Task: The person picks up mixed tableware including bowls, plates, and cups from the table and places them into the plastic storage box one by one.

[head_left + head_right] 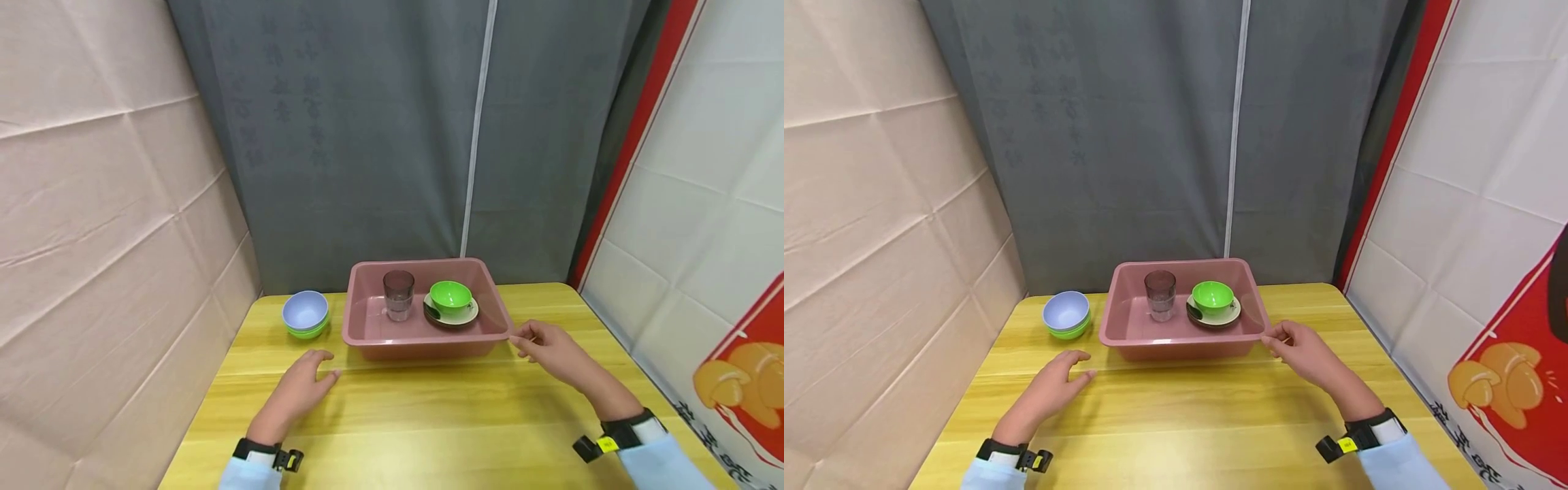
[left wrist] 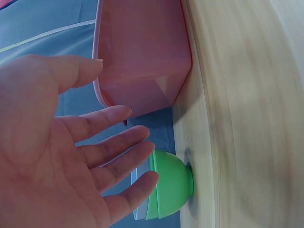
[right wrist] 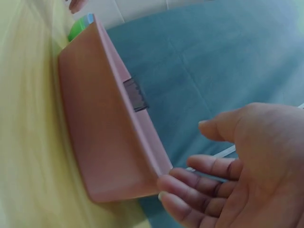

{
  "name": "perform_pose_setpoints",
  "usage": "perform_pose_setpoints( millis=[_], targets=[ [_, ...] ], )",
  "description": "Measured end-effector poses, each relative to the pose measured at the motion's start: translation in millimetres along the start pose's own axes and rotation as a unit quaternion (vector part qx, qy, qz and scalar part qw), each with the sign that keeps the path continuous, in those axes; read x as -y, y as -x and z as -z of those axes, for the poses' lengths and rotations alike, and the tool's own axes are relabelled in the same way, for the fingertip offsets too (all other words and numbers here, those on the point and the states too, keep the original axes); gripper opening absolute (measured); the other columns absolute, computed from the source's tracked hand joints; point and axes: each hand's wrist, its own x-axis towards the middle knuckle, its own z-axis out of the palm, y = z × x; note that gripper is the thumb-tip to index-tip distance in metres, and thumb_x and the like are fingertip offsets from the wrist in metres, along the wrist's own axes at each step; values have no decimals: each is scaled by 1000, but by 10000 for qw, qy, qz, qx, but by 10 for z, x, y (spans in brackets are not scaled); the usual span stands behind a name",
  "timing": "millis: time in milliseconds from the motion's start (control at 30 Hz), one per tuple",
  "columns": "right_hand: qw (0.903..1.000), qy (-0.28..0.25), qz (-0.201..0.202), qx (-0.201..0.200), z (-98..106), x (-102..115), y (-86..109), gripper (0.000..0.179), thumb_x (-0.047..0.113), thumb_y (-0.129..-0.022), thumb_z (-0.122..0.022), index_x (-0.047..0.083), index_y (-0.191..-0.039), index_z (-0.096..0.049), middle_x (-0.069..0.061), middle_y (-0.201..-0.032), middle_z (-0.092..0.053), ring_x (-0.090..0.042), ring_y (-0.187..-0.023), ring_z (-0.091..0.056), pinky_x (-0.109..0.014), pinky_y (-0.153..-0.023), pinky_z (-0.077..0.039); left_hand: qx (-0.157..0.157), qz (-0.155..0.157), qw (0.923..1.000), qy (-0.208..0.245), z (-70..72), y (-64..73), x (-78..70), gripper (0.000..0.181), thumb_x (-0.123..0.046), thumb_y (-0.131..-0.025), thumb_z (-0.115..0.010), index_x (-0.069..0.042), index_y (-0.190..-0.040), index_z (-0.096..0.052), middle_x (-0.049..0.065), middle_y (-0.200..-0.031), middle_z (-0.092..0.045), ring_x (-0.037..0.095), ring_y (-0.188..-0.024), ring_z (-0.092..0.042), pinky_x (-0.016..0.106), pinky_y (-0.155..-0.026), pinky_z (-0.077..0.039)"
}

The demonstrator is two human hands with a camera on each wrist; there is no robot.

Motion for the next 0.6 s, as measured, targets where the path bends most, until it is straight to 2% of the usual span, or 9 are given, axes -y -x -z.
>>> perform_pose_setpoints(
  millis=[267, 433, 600],
  targets=[
    [9997, -163, 170, 74, -284, -226, 47, 34, 31, -111, -70, 3, -129, -68, -6, -109, -73, -23, -100, -68, -31, -80, -60, 135, -123, 9991, 392, -10, 21, -33, 42, -28, -108, -74, -4, -142, -69, 17, -146, -66, 39, -139, -61, 60, -117, -49],
    [9996, 132, 250, -12, -391, -319, 38, 33, 31, -109, -72, 4, -126, -70, -3, -113, -74, -19, -100, -65, -32, -80, -57, 225, -190, 9981, 534, -32, 32, -53, 39, -26, -108, -75, -6, -141, -69, 13, -144, -67, 37, -136, -63, 60, -114, -51],
    [9994, 296, 172, -63, -457, -391, 11, 33, 31, -109, -72, 3, -127, -71, -2, -111, -74, -20, -101, -66, -34, -81, -57, 207, -222, 9983, 494, -55, 25, -29, 37, -27, -107, -76, -9, -139, -70, 9, -141, -68, 34, -133, -65, 58, -111, -53]
  ],
)
